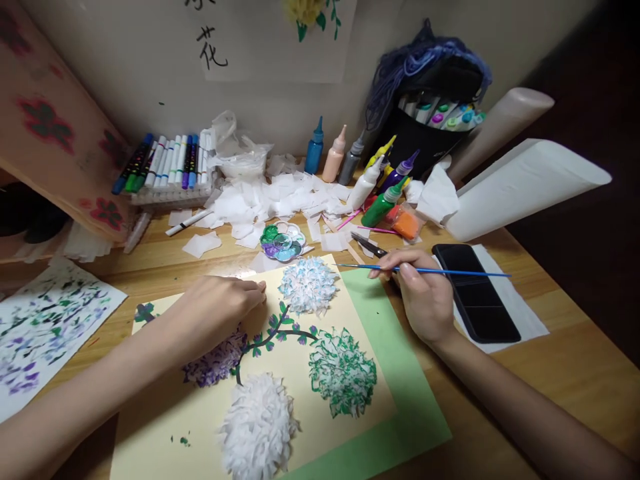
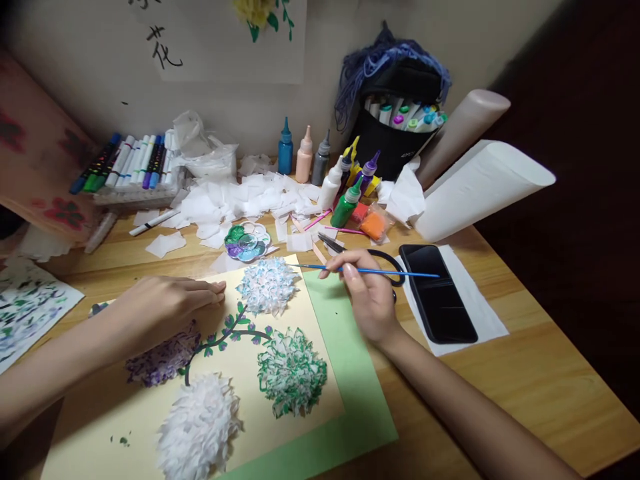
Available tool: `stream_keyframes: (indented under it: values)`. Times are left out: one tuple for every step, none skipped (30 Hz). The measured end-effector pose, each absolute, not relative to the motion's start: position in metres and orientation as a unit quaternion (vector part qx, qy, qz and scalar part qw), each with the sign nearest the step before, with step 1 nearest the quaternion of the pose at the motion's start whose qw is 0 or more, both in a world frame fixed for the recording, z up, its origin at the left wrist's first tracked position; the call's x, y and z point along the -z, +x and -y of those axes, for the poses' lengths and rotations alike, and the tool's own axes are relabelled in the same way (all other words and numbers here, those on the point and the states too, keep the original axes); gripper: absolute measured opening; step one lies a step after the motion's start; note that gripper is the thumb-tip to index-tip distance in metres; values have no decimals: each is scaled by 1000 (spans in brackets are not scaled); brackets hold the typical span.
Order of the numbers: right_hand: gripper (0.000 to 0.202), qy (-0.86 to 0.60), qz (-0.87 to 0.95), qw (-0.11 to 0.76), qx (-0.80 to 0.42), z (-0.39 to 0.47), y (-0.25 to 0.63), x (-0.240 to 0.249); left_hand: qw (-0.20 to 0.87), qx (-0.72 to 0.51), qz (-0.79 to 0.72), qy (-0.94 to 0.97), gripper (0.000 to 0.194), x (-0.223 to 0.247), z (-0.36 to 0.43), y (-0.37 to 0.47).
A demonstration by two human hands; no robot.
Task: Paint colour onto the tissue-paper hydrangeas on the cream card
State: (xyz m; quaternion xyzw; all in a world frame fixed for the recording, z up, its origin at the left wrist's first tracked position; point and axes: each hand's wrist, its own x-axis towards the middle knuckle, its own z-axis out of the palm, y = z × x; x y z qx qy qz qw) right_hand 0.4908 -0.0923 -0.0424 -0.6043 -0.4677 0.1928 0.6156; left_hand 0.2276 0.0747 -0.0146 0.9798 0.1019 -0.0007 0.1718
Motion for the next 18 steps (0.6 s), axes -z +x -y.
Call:
stream_keyframes:
  values:
    - [20,-608,500,584,-198,83,489,37,160,8,-106,981,32,14,-74,228]
    - [22,-609,535,550,-201,72,486,33,150,16,-110,982,32,12,-73,230]
    - [24,-606,568,519,-203,61,483,28,142,22,-112,983,32,11,-72,231]
    - [25,-603,595,492,-201,49,480,25,138,28,-112,984,32,9,-71,232]
    - [26,-601,616,469,-198,38,477,22,134,32,-110,984,32,7,-70,233]
    - [26,-600,633,449,-193,27,474,21,132,38,-109,985,32,5,-69,235]
    - [26,-599,648,431,-188,19,471,20,129,44,-107,985,32,3,-69,236]
    - [25,-598,661,415,-185,12,469,19,125,50,-106,985,31,1,-68,236]
    - [25,-597,671,402,-181,6,468,19,121,59,-107,985,31,0,-68,237]
    - [25,-597,677,393,-176,3,467,19,116,68,-109,985,30,-1,-67,237]
    - [24,-597,681,389,-168,1,466,18,112,77,-111,985,30,-2,-67,238]
    - [24,-598,684,388,-157,1,466,18,109,86,-111,984,30,-2,-67,238]
    - [24,-597,688,388,-145,1,466,18,106,93,-111,984,30,-2,-66,238]
    - [24,-595,693,385,-133,2,466,18,105,99,-112,983,30,-2,-66,238]
    - [24,-591,700,381,-123,3,465,18,105,103,-112,983,30,-2,-66,238]
    - [23,-588,707,376,-115,3,465,18,105,106,-111,983,30,-2,-66,238]
    - [23,-586,711,374,-108,4,465,18,106,106,-111,982,31,-1,-66,238]
    - [23,-586,710,377,-102,5,465,19,108,103,-111,982,31,-1,-66,238]
